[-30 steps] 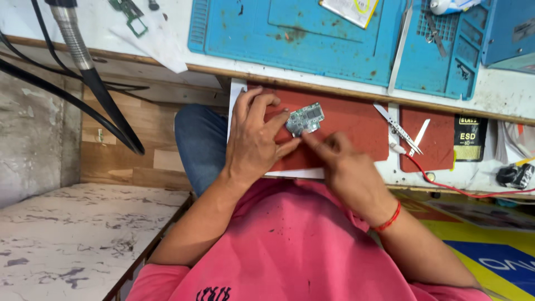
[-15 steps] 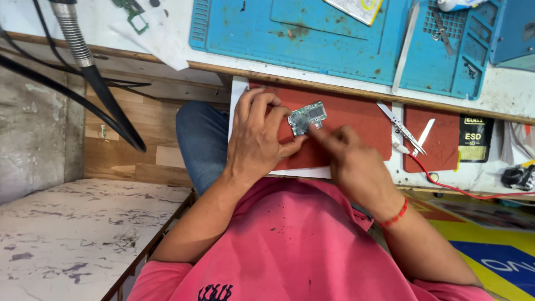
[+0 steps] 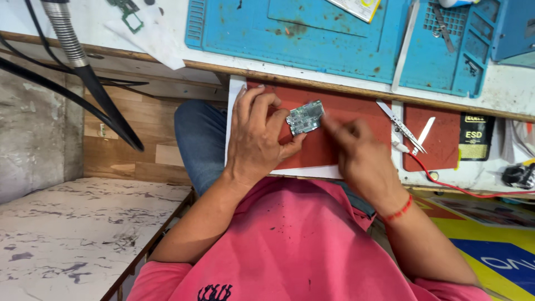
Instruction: The person cleans a small circuit board with a brush and then uses a hot air gun to apply heat to specific areas of the board. The work is performed on a cluttered workbench with various tools and electronic parts visible.
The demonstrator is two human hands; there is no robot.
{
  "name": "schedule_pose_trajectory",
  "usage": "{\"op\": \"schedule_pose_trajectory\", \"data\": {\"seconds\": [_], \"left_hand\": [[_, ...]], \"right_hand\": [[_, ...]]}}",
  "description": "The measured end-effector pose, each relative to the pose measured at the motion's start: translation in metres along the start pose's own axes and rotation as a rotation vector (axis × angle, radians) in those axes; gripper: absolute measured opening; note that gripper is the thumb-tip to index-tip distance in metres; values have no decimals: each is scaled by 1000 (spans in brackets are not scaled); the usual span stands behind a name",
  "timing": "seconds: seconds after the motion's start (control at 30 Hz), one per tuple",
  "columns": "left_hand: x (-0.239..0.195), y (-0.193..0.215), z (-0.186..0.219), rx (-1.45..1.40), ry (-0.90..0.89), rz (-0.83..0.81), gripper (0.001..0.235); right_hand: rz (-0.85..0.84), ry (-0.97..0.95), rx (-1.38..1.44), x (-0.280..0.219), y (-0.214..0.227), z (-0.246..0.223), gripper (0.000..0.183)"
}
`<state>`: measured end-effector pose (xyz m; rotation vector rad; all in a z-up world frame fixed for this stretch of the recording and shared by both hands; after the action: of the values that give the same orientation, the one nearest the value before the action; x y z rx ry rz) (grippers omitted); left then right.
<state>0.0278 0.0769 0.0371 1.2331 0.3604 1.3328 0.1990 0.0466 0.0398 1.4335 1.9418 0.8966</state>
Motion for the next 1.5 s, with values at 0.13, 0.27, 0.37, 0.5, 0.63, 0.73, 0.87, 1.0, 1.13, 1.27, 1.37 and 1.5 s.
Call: {"op": "schedule_pose_trajectory", "data": {"seconds": [0.13,0.27,0.37,0.5,0.63,0.73,0.87,1.0,1.13,1.27,1.37,1.5], "left_hand": [[-1,-1,-2,-1,9,-17,47],[-2,10,1,-56,2,25,50],[-11,44,-17,-47,76,228,48],[-23,100,-95,90,337,514,33],[-7,140,-173,374,408,490,53],[18,131,-224,47,532,348,52],[34,148,-229,6,425,508,37],[25,160,-162,346,121,519,34],[20,148,-64,423,-97,253,36],[-2,117,42,403,-540,97,38],[-27,124,65,359,-543,213,31],[-76,129,72,-157,-467,345,28]], "right_hand": [[-102,2,40,-1,-11,0,68],[80,9,34,-9,12,9,56],[247,-100,-61,-20,38,27,41],[352,-60,-190,-45,48,30,22],[366,-83,-187,-52,40,40,27],[393,-157,-177,-55,42,54,28],[483,-71,-164,-54,52,52,34],[519,14,-27,-63,62,34,40],[655,292,-66,-63,80,-28,54],[475,445,-178,-36,65,-70,59],[322,304,-75,-13,52,-56,41],[414,203,-33,-11,57,-33,29]]}}
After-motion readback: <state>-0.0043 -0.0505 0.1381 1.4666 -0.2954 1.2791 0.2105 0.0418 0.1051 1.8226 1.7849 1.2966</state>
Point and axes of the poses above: each hand's wrist, its own x-axis towards the middle knuckle, its own y-axis out of the back of the hand, z = x × y, the point moved 9 cm from there along x, towards the middle knuckle, and after that the axes turned 11 degrees about x, right-handed, at the moved point
